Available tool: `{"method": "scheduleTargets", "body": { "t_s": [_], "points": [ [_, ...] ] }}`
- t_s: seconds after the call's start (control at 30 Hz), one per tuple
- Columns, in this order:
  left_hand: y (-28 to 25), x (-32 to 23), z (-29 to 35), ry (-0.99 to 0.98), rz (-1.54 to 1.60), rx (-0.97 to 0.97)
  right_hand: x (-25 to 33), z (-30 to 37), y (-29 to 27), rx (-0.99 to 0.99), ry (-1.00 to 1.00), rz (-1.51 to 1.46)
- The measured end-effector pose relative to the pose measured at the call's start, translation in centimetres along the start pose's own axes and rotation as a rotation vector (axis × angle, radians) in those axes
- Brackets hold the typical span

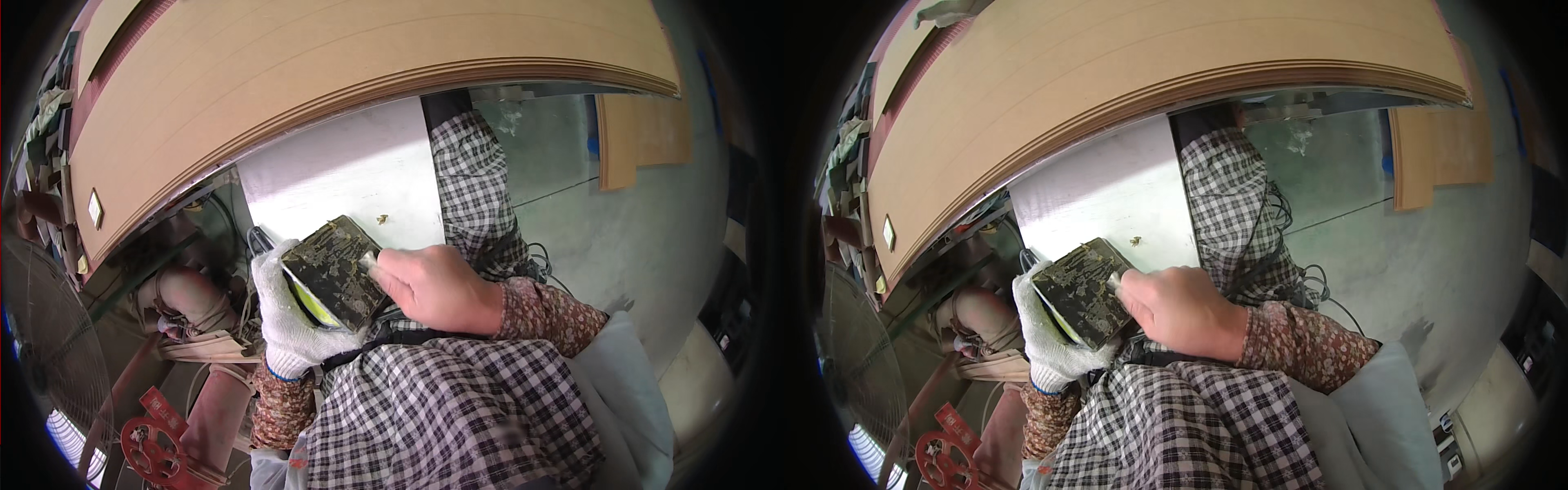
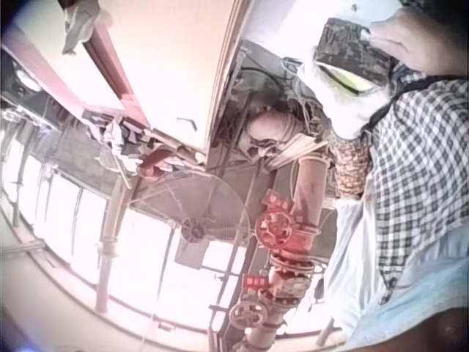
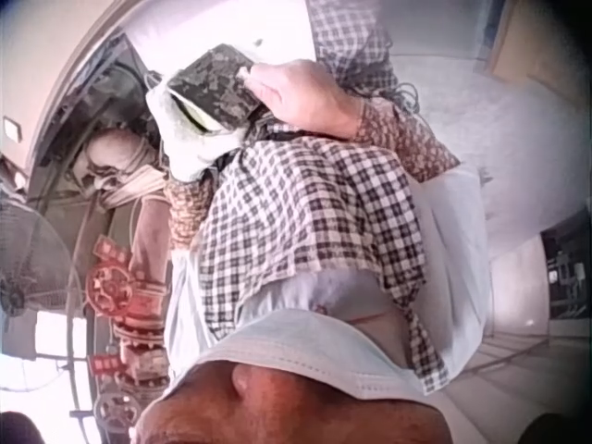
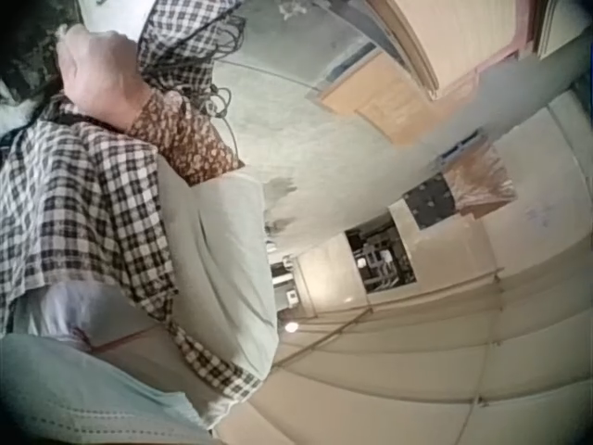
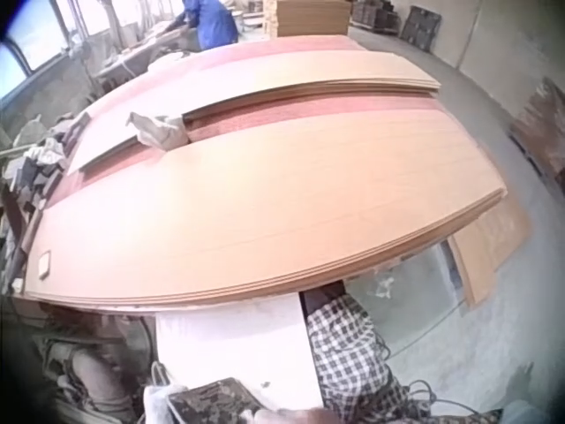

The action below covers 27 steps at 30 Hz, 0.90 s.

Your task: The recorder uses a hand sander and a scraper to finish or clean a piece of wood.

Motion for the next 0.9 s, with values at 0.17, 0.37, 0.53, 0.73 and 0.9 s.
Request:
{"method": "scheduleTargets", "body": {
  "t_s": [0.17, 0.37, 0.53, 0.73, 0.9],
  "points": [
    [0.1, -0.1, 0.2, 0.002, 0.034, -0.027, 0.0, -0.6, -0.3, 0.006, 0.082, 0.045],
    [0.5, -0.1, 0.3, -0.021, 0.094, -0.039, 1.9, 0.3, -0.3, 0.071, -0.139, -0.131],
    [0.2, -0.2, 0.0, 0.094, -0.113, -0.026, 0.7, -0.2, -0.3, 0.001, 0.076, 0.069],
    [0.4, 0.2, 0.4, -0.032, 0.144, -0.06, 0.8, -0.1, 0.0, -0.048, 0.05, 0.07],
    [-0.1, 0.3, 0.2, 0.0, 0.084, -0.025, 0.8, -0.4, 0.3, 0.135, -0.08, -0.051]
  ]
}}
Point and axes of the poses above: each hand's wrist, its own z-axis away from the middle knuckle, its own y-axis out of the palm, x = y × z, the point moved 1 cm from there along -z, towards the middle knuckle, and after that the axes turned 7 degrees about z, right-handed, at the moved point
